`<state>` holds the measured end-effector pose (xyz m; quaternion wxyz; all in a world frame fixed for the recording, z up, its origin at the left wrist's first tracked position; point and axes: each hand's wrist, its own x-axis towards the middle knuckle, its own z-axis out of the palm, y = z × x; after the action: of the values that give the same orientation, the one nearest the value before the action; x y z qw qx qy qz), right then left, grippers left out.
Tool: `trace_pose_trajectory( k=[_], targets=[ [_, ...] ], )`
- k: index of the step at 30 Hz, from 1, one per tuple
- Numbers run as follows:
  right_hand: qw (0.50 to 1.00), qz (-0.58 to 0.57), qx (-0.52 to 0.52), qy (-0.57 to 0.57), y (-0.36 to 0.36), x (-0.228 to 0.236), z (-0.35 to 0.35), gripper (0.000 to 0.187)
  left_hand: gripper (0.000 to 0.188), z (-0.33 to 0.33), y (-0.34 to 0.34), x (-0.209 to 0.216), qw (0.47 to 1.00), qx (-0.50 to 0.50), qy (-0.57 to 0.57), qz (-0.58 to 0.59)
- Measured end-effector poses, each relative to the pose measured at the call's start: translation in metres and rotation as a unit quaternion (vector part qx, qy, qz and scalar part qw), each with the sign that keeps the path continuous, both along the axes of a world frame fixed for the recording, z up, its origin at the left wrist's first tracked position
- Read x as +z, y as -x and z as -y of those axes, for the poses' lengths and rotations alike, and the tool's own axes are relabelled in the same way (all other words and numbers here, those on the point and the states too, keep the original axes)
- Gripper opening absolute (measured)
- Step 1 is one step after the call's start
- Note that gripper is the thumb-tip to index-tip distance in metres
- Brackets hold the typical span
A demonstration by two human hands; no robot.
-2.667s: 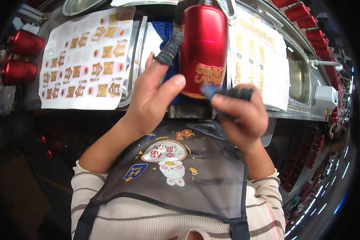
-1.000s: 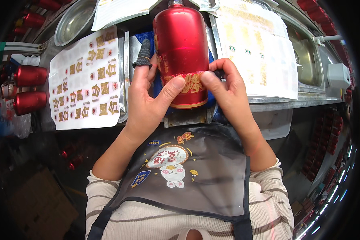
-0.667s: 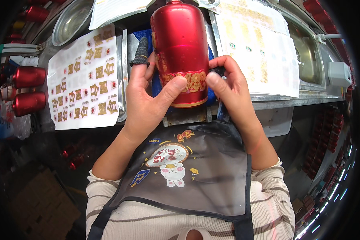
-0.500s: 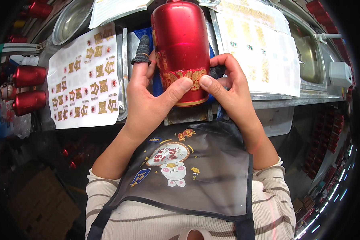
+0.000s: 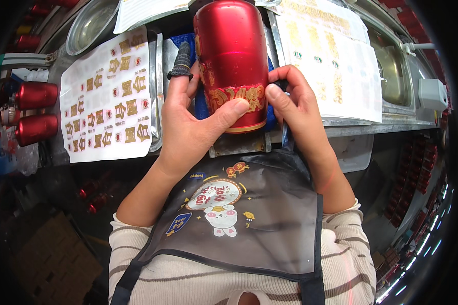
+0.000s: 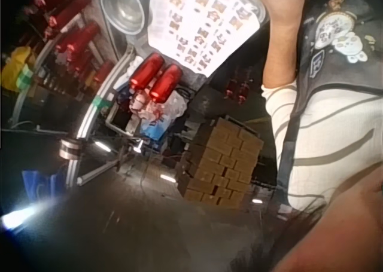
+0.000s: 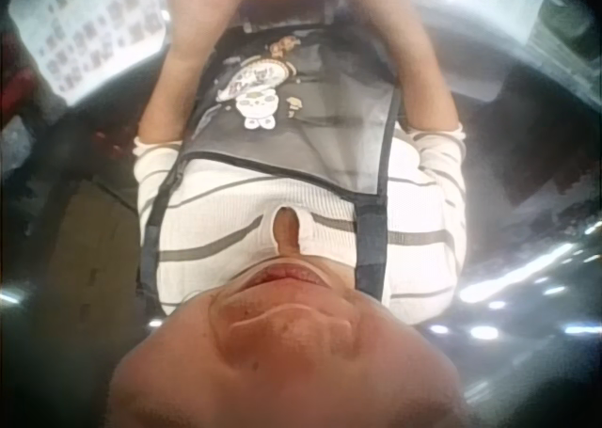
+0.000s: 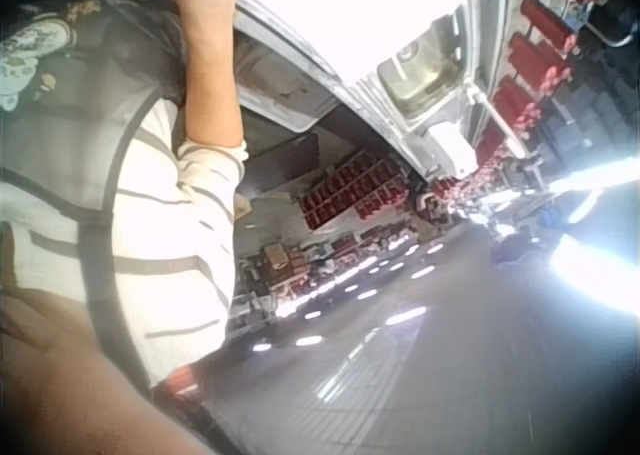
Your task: The person applies gold stickers to red cylindrical containers. They peel stickers from a sheet, align and press them onto the container body, smooth the surface, and rotate the container to apply additional stickers. Finished containers are placed on a nearby rack.
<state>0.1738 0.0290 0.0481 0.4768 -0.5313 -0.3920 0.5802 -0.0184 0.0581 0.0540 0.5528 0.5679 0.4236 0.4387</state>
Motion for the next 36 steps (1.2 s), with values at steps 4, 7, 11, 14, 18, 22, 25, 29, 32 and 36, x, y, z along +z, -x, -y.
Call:
trace_pose_trajectory(
  k=[4,7,11,14,18,22,25,29,32,36],
  targets=[
    [0.998,0.049,0.002,-0.041,0.002,-0.009,0.003,0.039,0.067,0.001,-0.001,0.005,1.0,-0.001,0.0,0.0],
    [0.999,0.034,0.011,0.0,0.003,0.002,0.002,0.039,0.076,0.001,0.004,0.001,1.0,-0.002,0.009,-0.011],
    [0.995,-0.043,-0.079,0.036,-0.018,-0.006,-0.001,0.027,0.113,0.002,0.027,-0.014,0.982,-0.077,-0.099,-0.141],
    [0.983,-0.12,-0.14,0.022,-0.025,0.011,0.0,0.025,0.12,0.003,0.027,-0.026,0.95,-0.043,-0.2,-0.236],
    [0.976,0.113,-0.124,-0.14,0.024,0.049,0.013,0.028,0.109,0.008,0.016,-0.023,0.935,0.026,-0.249,-0.25],
    [0.862,0.377,-0.027,-0.337,0.051,0.042,0.002,0.03,0.104,0.014,0.011,-0.025,0.9,0.051,-0.31,-0.302],
    [0.862,0.389,-0.083,-0.314,0.036,0.035,0.006,0.022,0.107,0.013,0.014,-0.024,0.899,0.041,-0.311,-0.306],
    [0.965,0.206,-0.157,-0.049,-0.007,0.013,0.016,0.018,0.108,0.012,0.015,-0.029,0.915,0.033,-0.285,-0.282],
    [0.965,0.152,-0.185,-0.108,0.006,0.023,0.025,0.02,0.106,0.01,0.021,-0.025,0.914,0.002,-0.276,-0.298],
    [0.962,0.152,-0.154,-0.168,0.023,0.013,0.021,0.02,0.099,0.007,0.021,-0.021,0.922,-0.03,-0.227,-0.313]
  ],
)
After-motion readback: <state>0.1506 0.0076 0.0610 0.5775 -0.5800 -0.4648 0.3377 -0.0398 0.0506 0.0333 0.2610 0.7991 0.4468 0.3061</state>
